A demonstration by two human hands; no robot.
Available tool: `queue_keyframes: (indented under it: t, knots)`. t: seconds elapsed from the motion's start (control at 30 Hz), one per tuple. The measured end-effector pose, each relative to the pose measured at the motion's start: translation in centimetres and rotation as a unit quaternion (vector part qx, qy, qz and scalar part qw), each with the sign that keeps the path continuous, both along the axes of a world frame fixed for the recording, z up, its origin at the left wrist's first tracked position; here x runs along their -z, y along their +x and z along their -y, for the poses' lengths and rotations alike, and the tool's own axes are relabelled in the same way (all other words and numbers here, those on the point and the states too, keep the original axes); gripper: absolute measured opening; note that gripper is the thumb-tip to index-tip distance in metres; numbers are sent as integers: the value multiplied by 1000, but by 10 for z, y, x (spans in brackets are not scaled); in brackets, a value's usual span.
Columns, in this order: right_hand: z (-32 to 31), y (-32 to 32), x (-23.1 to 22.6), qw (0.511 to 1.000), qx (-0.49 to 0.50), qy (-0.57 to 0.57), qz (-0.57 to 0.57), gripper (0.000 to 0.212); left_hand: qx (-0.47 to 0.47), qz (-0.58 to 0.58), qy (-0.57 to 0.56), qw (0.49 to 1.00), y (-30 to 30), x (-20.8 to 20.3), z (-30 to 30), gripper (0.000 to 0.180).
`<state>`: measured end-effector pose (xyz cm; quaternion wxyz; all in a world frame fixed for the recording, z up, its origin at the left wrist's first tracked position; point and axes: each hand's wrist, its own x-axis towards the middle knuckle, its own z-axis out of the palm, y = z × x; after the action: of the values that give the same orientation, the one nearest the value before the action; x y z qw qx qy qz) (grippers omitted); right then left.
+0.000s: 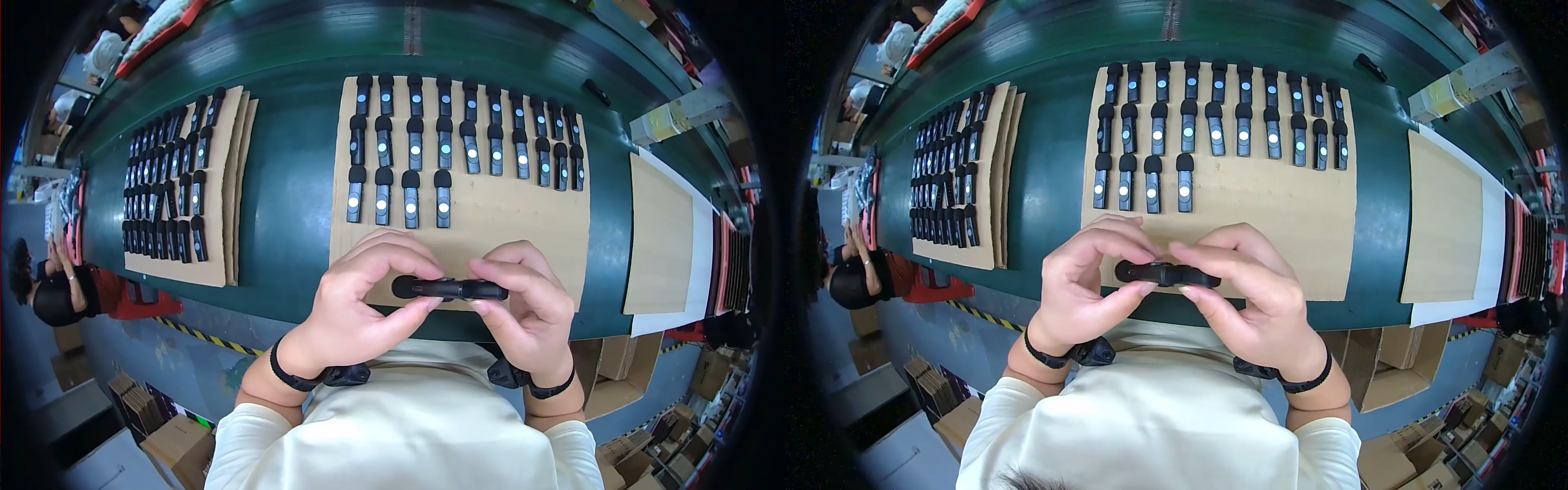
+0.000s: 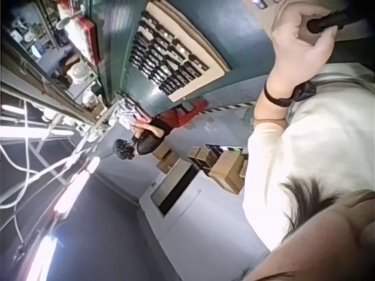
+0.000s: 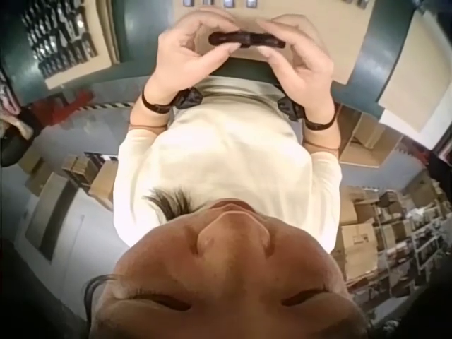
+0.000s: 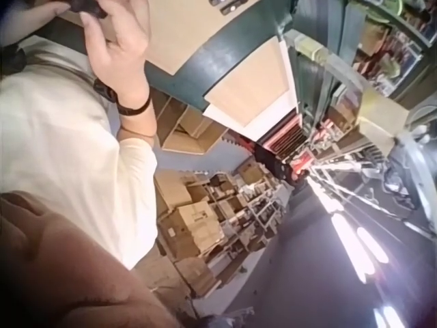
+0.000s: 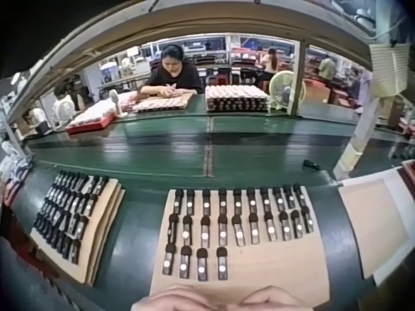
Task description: The person picks up a microphone and a receiver, presses them together to assemble them, and places the unit onto a cardboard sheet. This process is repeated multiple times throughout the video.
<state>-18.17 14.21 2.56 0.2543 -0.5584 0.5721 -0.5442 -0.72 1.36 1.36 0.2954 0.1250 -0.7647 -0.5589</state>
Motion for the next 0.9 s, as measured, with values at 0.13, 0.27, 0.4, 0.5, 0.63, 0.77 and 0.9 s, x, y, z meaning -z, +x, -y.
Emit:
queue_keyframes:
  t: [0.13, 0.27, 0.4, 0.5, 0.63, 0.77, 0.9]
  knots:
    - [5, 8, 0, 999, 20, -24, 22, 31, -5, 16, 43, 999, -1, 0, -5, 33]
    - [1, 16, 9, 984, 74, -31, 159, 30, 8, 27, 56, 998, -2, -3, -6, 37]
    - [-2, 12, 13, 996, 58, -11, 66, 29, 3, 12, 29, 1000, -2, -1, -7, 37]
    - [1, 12, 12, 999, 30, -36, 8, 28, -4, 5, -8, 1000, -3, 2, -7, 34]
    - [4, 6, 10, 996, 20, -71, -58, 30, -4, -42, -103, 994, -8, 6, -3, 29]
    - [2, -1, 6, 993, 25, -55, -96, 30, 2, -46, -129, 991, -15, 5, -1, 25]
    - [-3, -22, 0, 982, 43, 1, -182, 27, -7, -31, -173, 984, -25, 3, 0, 27]
